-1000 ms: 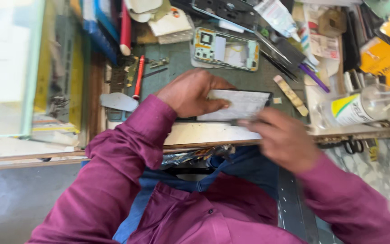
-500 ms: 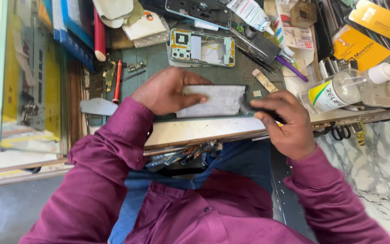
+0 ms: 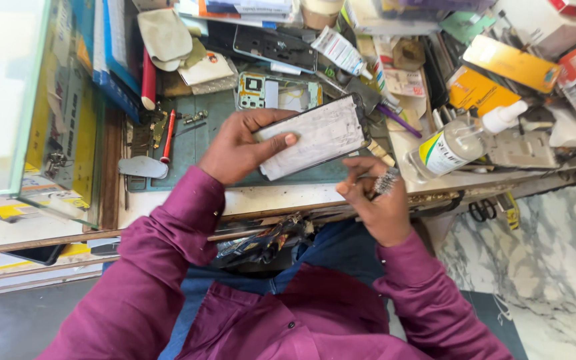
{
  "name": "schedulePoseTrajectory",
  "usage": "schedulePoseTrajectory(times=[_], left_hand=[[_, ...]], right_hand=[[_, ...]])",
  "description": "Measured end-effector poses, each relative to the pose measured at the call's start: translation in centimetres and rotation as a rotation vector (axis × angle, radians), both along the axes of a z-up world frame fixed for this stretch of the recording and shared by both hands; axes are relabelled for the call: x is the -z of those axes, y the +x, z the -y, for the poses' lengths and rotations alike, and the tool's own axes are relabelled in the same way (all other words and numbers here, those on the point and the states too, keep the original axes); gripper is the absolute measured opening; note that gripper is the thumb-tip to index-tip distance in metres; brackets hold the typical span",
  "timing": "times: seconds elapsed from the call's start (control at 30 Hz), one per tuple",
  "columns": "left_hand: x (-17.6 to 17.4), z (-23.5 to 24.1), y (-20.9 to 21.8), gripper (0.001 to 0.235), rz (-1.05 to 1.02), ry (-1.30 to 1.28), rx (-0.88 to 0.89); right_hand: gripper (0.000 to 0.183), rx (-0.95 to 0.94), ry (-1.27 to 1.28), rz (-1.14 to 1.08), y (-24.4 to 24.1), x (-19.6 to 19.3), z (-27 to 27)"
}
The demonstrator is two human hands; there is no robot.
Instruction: The person cleans the back surface of a disassembled smartphone using a small white cloth. They repeatedly wipe the surface and edges, rotate the device, and continue wiping until the surface appears cleaner.
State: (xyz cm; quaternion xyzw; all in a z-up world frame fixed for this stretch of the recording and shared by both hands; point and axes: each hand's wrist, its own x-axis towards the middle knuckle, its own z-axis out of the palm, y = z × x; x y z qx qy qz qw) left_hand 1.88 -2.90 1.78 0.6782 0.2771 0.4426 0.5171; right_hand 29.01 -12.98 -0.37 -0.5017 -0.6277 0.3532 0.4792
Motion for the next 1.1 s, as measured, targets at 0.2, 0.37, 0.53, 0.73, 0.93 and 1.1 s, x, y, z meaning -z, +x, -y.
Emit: schedulePoseTrajectory(times=[0.2, 0.37, 0.53, 0.73, 0.93, 1.1], left_hand=[[0.6, 1.4, 1.5, 0.041, 0.024, 0.037, 0.004], [0.2, 1.6, 1.1, 0.031, -0.145, -0.073, 0.089], [-0.9, 0.6, 0.9, 0.026, -0.116, -0.061, 0.183], [-1.2, 0.8, 0.6, 0.033, -0.455, 0.092, -0.026], [-0.7, 0.3, 0.7, 0.035, -0.509, 0.127, -0.054], [0.4, -0.7, 1.0, 0.037, -0.461, 0.073, -0.065]], right_hand=[[0.026, 0.077, -0.065, -0.034, -2.7, -2.8, -1.1], [0.024, 0.08, -0.07, 0.076, -2.4, -4.2, -2.6], [0.024, -0.03, 0.01, 0.165, -2.1, -5.1, -4.0], [0.026, -0.086, 0.006, 0.232, -2.0, -4.4, -5.3], [0.071, -0.11, 0.189, 0.412, -0.8, -4.4, -4.4], [0.053, -0.273, 0.296, 0.595, 0.8, -4.1, -2.4]])
